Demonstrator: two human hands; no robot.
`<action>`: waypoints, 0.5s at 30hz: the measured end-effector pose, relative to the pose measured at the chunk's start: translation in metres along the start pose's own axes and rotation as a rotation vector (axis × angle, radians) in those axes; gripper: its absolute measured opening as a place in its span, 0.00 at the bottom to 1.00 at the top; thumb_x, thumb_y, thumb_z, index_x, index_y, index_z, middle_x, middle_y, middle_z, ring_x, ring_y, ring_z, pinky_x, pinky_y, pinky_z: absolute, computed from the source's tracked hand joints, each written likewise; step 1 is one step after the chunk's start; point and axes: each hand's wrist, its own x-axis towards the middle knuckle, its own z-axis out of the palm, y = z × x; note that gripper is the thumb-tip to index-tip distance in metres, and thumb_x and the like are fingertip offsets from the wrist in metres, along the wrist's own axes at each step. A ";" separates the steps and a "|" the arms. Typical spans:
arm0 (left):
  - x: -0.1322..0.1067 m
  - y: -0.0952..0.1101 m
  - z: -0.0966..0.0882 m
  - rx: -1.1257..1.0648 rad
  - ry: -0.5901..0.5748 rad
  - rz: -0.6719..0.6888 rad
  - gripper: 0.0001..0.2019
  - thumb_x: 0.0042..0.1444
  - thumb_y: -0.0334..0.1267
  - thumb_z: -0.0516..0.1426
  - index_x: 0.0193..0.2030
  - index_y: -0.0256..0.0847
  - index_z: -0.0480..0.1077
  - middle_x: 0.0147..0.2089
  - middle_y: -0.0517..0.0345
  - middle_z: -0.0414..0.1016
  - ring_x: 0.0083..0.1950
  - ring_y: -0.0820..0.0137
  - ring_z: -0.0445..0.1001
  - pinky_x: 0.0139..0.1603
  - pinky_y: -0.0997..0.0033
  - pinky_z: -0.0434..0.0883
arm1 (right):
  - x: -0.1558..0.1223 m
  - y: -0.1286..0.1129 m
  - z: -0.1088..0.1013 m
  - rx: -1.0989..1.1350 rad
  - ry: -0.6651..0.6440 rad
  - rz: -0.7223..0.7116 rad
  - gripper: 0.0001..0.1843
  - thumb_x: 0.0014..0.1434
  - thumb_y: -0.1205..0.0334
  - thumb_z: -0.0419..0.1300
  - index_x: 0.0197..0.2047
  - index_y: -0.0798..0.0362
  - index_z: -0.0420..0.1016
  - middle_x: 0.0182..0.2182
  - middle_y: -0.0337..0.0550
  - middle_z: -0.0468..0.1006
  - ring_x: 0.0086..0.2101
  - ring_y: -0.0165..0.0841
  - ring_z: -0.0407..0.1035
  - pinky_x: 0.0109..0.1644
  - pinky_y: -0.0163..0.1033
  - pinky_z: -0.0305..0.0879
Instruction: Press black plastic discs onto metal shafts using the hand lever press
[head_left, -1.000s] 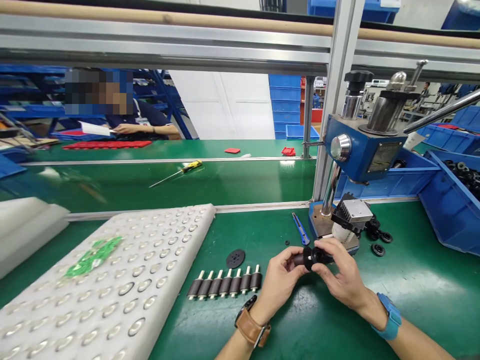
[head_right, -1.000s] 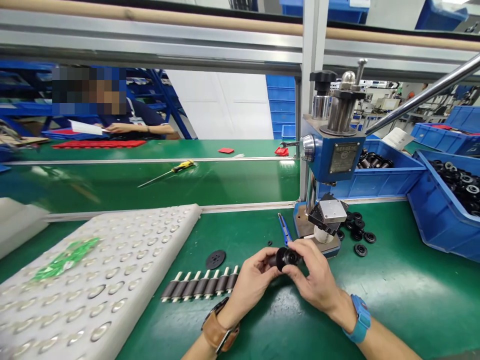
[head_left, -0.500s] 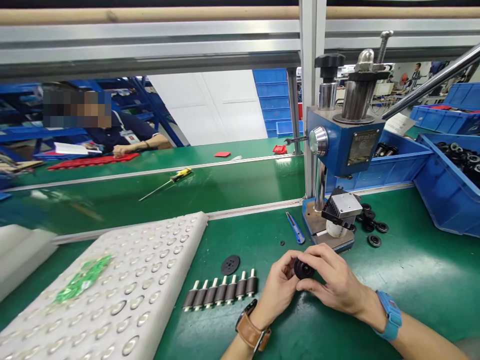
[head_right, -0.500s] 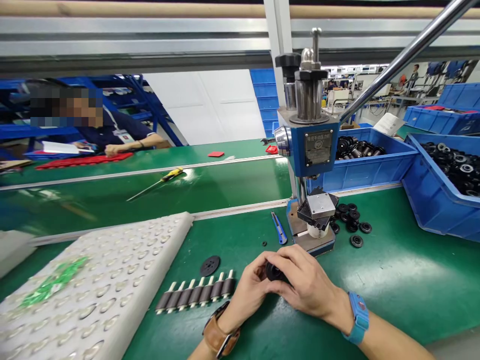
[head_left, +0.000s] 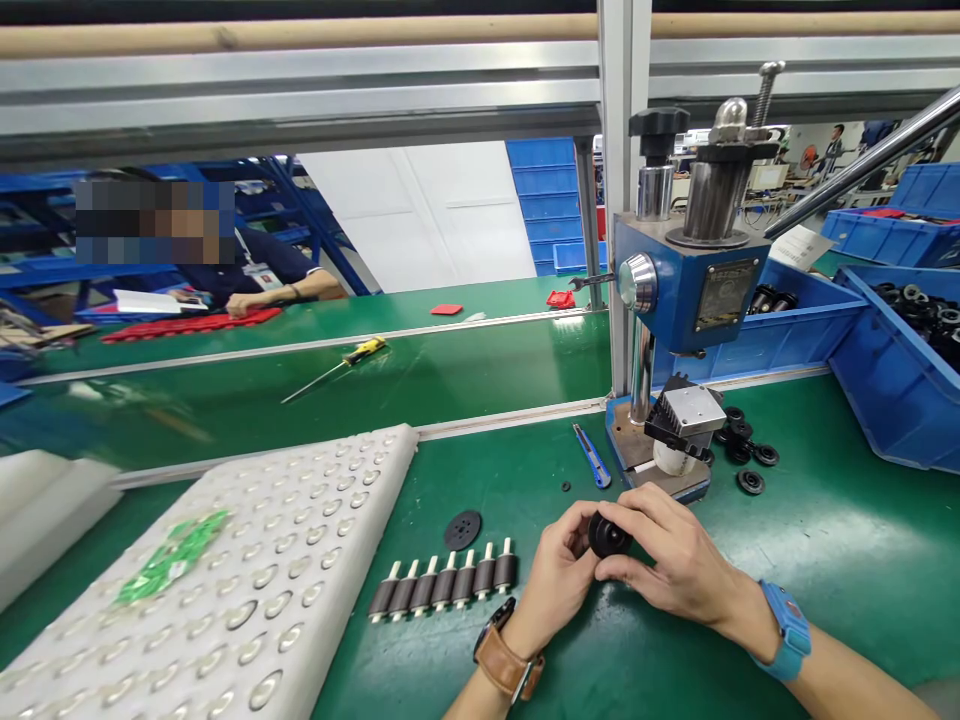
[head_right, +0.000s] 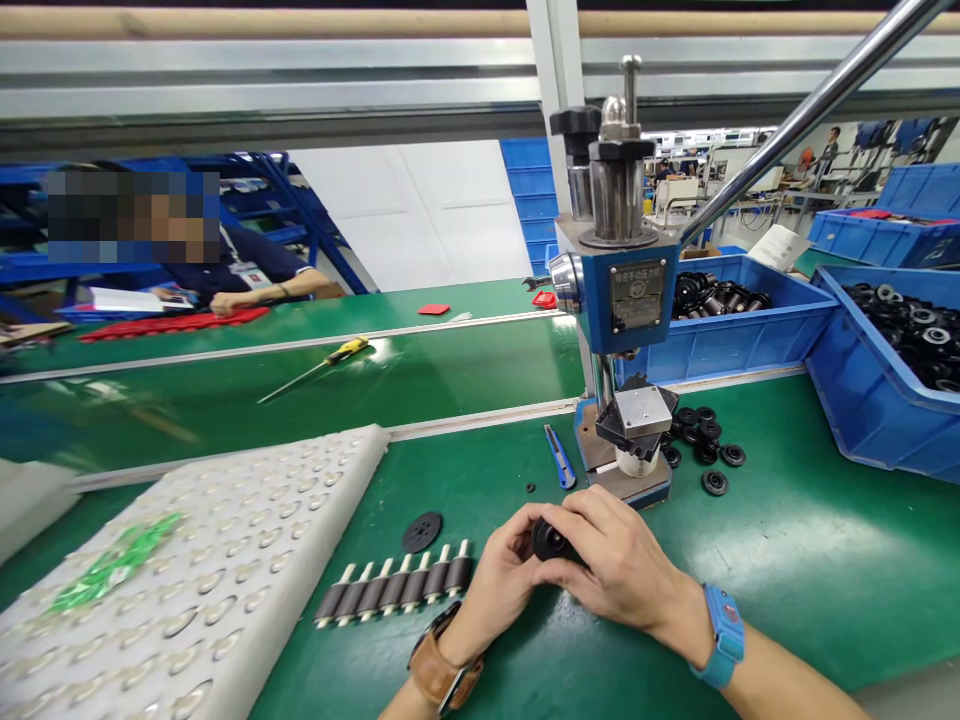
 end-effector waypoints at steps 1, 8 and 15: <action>0.000 0.000 0.000 0.013 -0.001 0.007 0.14 0.53 0.39 0.68 0.43 0.37 0.74 0.39 0.57 0.76 0.39 0.71 0.72 0.44 0.75 0.70 | 0.001 0.000 0.000 0.002 -0.009 0.002 0.29 0.68 0.55 0.62 0.67 0.55 0.61 0.45 0.52 0.73 0.41 0.38 0.66 0.45 0.45 0.69; -0.002 -0.002 -0.002 0.117 -0.016 0.090 0.09 0.59 0.36 0.63 0.45 0.37 0.73 0.40 0.56 0.77 0.41 0.71 0.74 0.44 0.75 0.70 | 0.003 -0.003 -0.004 -0.010 -0.010 0.015 0.27 0.67 0.53 0.62 0.64 0.54 0.65 0.41 0.48 0.71 0.39 0.35 0.64 0.41 0.41 0.66; -0.004 0.001 -0.004 0.395 0.039 0.248 0.09 0.63 0.32 0.56 0.48 0.37 0.74 0.39 0.55 0.75 0.38 0.71 0.72 0.39 0.73 0.69 | -0.001 0.002 -0.005 0.073 0.006 0.069 0.23 0.67 0.58 0.63 0.62 0.53 0.65 0.35 0.42 0.70 0.35 0.32 0.64 0.37 0.38 0.62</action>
